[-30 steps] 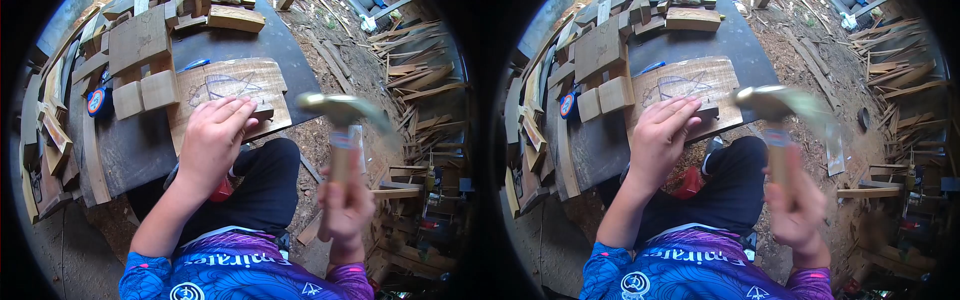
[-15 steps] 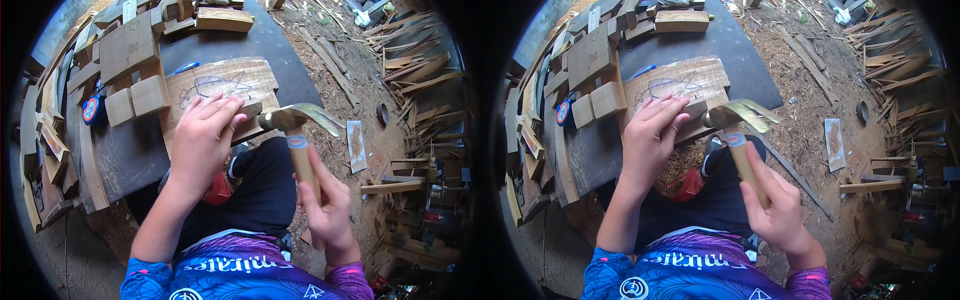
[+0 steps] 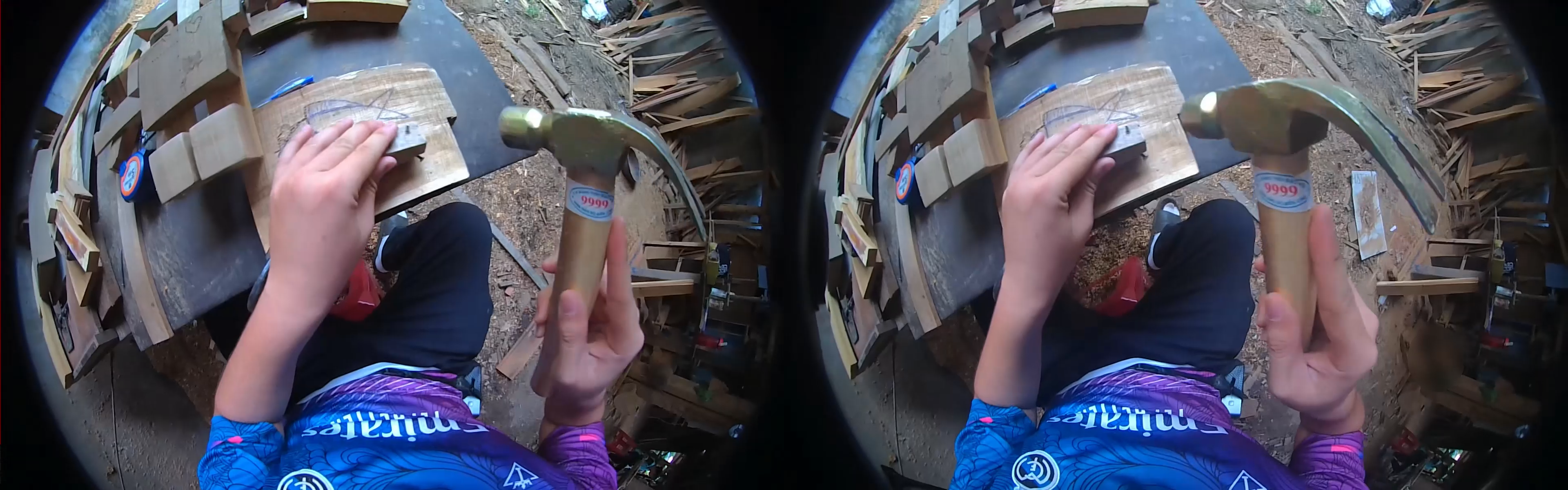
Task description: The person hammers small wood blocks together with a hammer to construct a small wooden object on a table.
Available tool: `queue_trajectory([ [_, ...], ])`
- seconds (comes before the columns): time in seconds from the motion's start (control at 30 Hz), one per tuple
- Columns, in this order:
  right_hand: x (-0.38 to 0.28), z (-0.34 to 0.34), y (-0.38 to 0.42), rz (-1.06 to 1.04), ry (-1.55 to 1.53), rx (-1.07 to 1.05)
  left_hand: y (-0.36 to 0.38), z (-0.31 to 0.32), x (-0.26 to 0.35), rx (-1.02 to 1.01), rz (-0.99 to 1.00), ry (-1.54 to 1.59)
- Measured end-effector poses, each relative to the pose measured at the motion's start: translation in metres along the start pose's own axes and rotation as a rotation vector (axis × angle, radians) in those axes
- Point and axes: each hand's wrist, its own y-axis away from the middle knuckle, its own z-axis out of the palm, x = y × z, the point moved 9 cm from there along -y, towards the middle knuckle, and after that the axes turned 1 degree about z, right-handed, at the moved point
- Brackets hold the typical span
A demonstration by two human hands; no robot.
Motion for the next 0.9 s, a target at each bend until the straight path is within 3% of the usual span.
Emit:
queue_trajectory([
  [0.17, 0.029, 0.042, -0.017, -0.087, 0.048, -0.235, -0.006, 0.000, -0.004, 0.011, -0.031, 0.020],
  [0.33, 0.036, 0.037, -0.018, 0.019, -0.002, -0.214, -0.006, 0.000, -0.008, 0.023, -0.078, 0.033],
  [0.4, 0.024, 0.027, -0.016, 0.019, -0.043, -0.161, -0.008, 0.002, -0.011, 0.040, -0.075, 0.034],
  [0.53, -0.011, 0.004, -0.009, -0.195, -0.199, 0.312, -0.008, 0.006, -0.016, 0.029, -0.112, 0.043],
  [0.6, 0.015, 0.026, -0.016, -0.164, -0.007, 0.014, -0.007, 0.004, -0.014, 0.028, -0.101, 0.001],
  [0.7, 0.042, 0.046, -0.019, -0.041, 0.099, -0.233, -0.009, 0.001, -0.009, 0.054, -0.047, -0.066],
  [0.83, 0.016, 0.020, -0.019, 0.018, -0.176, 0.003, -0.006, 0.005, -0.015, 0.068, -0.087, -0.043],
  [0.9, 0.007, 0.024, -0.022, -0.047, -0.174, 0.059, -0.010, 0.005, -0.015, 0.069, -0.094, -0.046],
])
